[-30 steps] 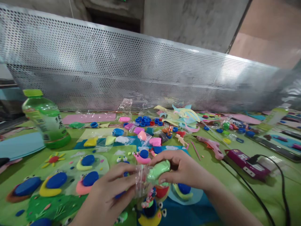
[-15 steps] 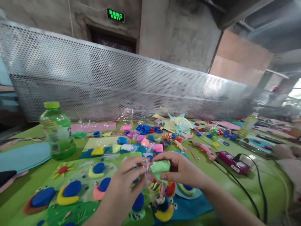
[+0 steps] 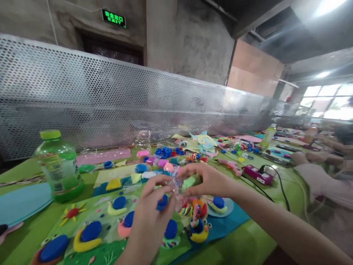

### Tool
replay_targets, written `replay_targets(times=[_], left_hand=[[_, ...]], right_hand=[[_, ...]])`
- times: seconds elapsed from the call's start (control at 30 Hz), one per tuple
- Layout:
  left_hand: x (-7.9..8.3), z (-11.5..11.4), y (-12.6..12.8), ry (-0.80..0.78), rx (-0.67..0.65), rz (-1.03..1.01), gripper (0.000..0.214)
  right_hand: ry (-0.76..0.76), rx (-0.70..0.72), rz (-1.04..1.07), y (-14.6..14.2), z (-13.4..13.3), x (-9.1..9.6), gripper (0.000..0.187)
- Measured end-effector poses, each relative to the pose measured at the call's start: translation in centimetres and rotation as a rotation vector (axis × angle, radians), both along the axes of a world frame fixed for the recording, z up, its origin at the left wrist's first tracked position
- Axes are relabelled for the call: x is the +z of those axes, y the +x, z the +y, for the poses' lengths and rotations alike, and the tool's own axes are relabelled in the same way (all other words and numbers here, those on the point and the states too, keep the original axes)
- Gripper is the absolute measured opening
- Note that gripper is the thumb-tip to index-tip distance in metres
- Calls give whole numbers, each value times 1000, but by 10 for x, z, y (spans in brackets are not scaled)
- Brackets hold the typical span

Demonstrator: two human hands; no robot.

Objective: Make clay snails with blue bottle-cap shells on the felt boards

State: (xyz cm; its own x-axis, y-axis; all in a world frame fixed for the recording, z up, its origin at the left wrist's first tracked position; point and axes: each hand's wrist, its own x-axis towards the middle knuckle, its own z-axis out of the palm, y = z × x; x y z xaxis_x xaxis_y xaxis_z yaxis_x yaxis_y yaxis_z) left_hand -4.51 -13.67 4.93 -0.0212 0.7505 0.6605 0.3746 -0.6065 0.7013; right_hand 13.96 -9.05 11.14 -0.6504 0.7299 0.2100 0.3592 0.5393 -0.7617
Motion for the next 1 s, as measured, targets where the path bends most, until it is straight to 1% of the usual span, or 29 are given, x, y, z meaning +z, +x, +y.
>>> replay_targets(times=[0.07,0.13,0.17,0.27,0.4,0.5,0.6,0.73,0.87,1.0], left_hand=[[3,4,-4,-184,7,-161,22],[5,6,-6,-359,-51,-310,33],[6,6,-6,-433,-100,-367,37],[7,5,-2,-574,-246,-465,42],[8,2,2,-630,-347,-500,42],[5,2,3,-618,-367,-479,40],[1,5,1,-551,-354,-414,34],[1,6,-4,-416,-329,-255,20],[6,0,-4,-248,-279,-87,9],[11,-8,0,-101,-224,33,8]], right_hand=[[31,-136,82,11,8,-5,40],[51,-265,146,24,14,-12,44],[45,-298,161,29,15,-15,45],[-2,-300,160,41,11,-26,47],[-45,-264,160,43,-4,-31,47],[-65,-239,179,43,-9,-29,45],[-80,-220,197,41,-11,-28,42],[-100,-168,224,35,-17,-31,40],[-119,-76,246,27,-23,-34,39],[-109,-21,245,20,-23,-36,42]])
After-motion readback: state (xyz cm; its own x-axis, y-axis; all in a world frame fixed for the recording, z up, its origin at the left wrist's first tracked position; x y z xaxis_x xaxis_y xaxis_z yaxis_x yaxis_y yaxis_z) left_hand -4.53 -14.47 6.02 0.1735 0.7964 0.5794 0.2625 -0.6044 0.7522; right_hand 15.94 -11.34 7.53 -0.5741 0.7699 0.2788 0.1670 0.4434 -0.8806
